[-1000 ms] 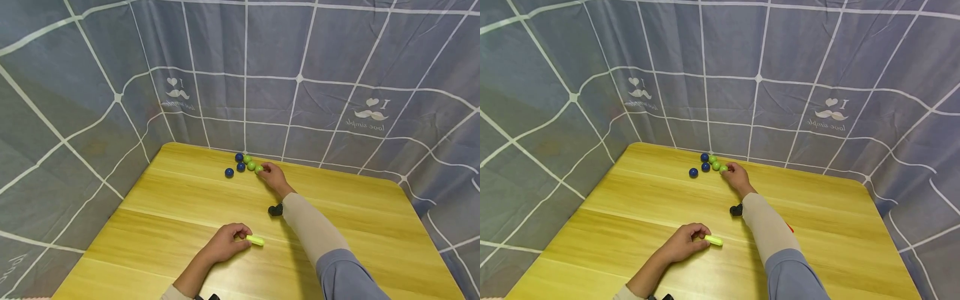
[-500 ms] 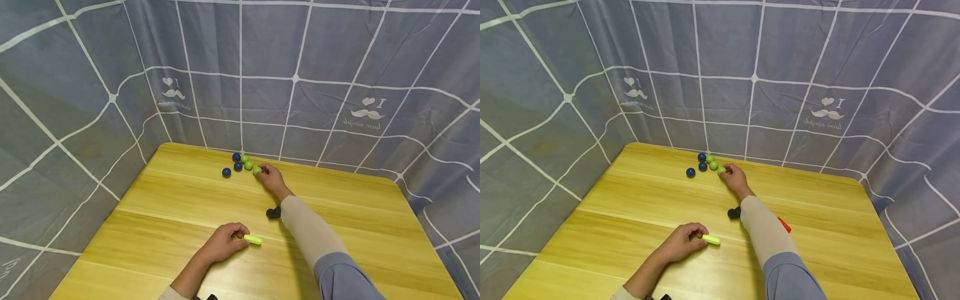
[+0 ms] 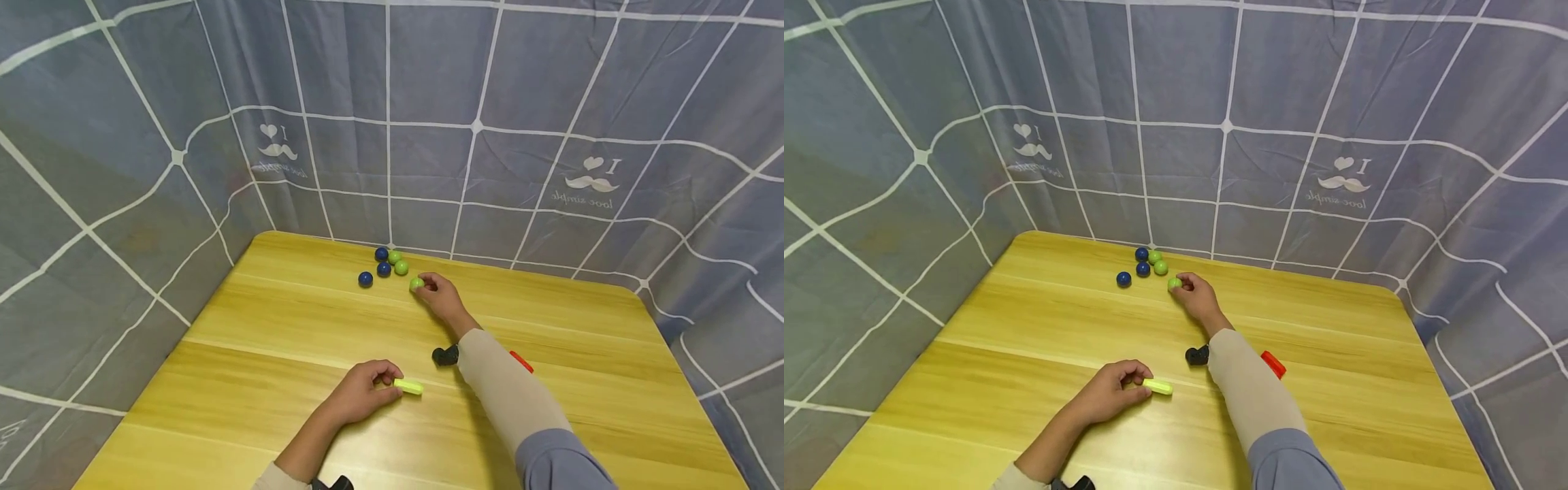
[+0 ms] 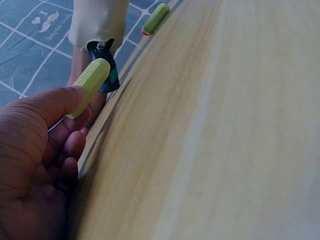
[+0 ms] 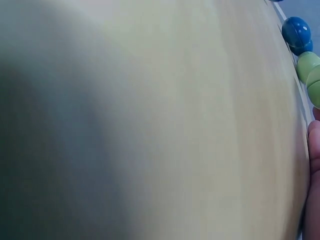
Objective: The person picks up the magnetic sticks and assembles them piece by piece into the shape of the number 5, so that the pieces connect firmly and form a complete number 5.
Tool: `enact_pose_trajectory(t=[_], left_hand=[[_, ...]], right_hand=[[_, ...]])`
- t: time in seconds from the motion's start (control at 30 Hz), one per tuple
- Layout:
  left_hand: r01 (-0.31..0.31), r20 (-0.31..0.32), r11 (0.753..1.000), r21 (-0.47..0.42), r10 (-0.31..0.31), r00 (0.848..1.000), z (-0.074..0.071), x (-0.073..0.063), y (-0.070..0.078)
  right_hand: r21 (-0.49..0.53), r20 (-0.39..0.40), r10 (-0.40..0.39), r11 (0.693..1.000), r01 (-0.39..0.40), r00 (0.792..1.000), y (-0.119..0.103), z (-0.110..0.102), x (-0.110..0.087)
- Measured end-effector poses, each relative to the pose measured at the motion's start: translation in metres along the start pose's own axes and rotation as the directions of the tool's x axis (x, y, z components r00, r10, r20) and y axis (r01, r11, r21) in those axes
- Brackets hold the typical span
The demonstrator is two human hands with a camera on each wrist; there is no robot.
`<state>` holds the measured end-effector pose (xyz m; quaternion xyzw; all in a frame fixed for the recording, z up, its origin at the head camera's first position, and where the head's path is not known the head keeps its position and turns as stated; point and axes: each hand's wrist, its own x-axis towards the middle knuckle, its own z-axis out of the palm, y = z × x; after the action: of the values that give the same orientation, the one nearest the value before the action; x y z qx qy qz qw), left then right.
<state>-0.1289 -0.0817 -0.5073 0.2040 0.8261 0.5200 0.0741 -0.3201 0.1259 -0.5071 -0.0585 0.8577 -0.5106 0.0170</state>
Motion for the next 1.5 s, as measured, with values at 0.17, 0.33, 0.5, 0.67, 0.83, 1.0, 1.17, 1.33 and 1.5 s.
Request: enact_pose_trajectory(t=[0.17,0.33,0.5,0.67,0.83,1.0,1.17,1.33,1.5], left_hand=[[0.009,0.0,1.0,0.002,-0.009,1.0,-0.001,-0.003,-0.001],[0.019,0.0,1.0,0.001,-0.019,1.0,-0.002,-0.003,-0.004],[0.012,-0.004,1.0,0.0,-0.012,1.0,-0.004,-0.002,-0.005],[-0.001,-0.006,1.0,0.001,0.001,1.0,-0.004,-0.001,-0.004],[-0.005,-0.006,1.0,0.007,0.005,1.0,-0.004,-0.001,-0.004],[0.005,-0.001,1.0,-0.002,-0.005,1.0,-0.003,-0.001,-0.003],[0.01,0.002,1.0,0.002,-0.01,1.0,-0.002,-0.002,-0.002],[-0.001,0.003,1.0,0.003,0.001,1.0,0.0,-0.001,0.0],[-0.001,0.008,1.0,-0.008,0.001,1.0,0.001,0.0,0.0]], right_hand=[[0.038,-0.009,0.006,0.999,-0.006,1.0,0.002,0.005,-0.011],[0.065,-0.01,-0.002,0.998,0.003,1.0,0.001,0.007,-0.019],[0.109,-0.005,0.014,0.994,-0.013,1.0,0.0,0.006,-0.027],[0.158,-0.01,0.021,0.987,-0.019,1.0,0.002,0.004,-0.033],[0.195,0.003,0.019,0.981,-0.019,1.0,0.003,0.003,-0.04],[0.214,0.02,0.008,0.977,-0.012,1.0,0.006,0.0,-0.049],[0.243,0.037,-0.004,0.97,-0.005,0.999,0.009,-0.004,-0.057],[0.269,0.052,-0.018,0.963,0.003,0.998,0.01,-0.009,-0.064],[0.284,0.078,-0.006,0.959,-0.017,0.997,0.01,-0.014,-0.073]])
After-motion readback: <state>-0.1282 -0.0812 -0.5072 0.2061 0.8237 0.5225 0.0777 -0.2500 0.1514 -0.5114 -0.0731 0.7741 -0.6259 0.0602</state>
